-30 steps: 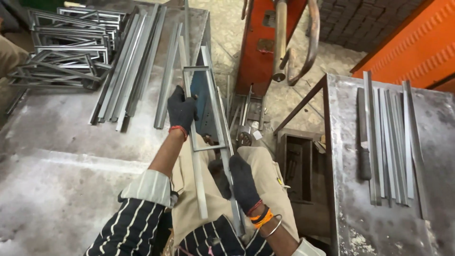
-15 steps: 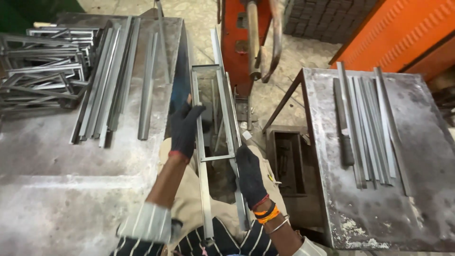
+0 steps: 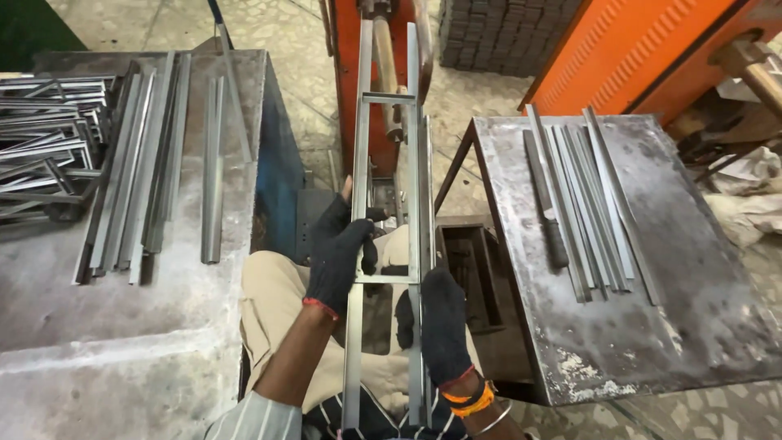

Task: Using a spot welding machine to join metal strips into rectangular frames.

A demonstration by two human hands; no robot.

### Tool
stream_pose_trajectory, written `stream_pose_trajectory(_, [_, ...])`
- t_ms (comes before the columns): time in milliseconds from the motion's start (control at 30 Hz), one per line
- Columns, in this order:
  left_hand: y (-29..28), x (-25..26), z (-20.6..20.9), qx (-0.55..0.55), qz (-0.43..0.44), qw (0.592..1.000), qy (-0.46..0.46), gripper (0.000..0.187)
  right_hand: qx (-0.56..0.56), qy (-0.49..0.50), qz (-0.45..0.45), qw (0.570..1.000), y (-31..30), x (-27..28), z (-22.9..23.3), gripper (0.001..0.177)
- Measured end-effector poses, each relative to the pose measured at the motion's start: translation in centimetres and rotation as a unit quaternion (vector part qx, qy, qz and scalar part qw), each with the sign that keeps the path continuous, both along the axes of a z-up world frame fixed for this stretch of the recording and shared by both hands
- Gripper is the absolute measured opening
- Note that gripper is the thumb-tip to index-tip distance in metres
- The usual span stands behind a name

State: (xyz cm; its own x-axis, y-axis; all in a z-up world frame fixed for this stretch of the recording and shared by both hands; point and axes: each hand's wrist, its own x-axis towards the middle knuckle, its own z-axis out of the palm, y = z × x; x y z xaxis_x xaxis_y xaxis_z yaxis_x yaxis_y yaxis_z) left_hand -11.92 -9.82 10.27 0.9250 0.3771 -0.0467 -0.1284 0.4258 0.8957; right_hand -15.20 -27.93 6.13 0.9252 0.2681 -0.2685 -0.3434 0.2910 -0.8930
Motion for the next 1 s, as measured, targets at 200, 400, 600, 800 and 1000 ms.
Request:
stream_pose_trajectory(200, [0.4,2.9,1.6,0.042,0.005,0.999,0.009,0.065,-0.032,0.002,-0.003,0.999,1.1,2.9,3.9,0.057])
stream_pose_trajectory(400, [0.9,4.3,0.8,0.079,0.011,0.997,-0.003,0.068,-0.033,-0.033,0.003,0.999,1.4,3.7,2.8,0.066])
stream_pose_trajectory(600, [1.7,5.0,-4.0,0.099,0.019,0.992,-0.069,0.067,-0.041,-0.005,-0.024,0.999,1.7,2.9,1.8,0.059])
stream_pose_trajectory(800, [0.7,2.7,0.9,0.049,-0.008,0.998,-0.039,0.064,-0.053,-0.026,-0.025,0.998,1.6,2.7,1.5,0.056])
stream_pose_trajectory(1000, [1.7,7.0,-1.2,0.083,0.013,0.992,-0.095,0.049,-0.02,-0.083,-0.021,0.996,2.5,5.5,2.9,0.05])
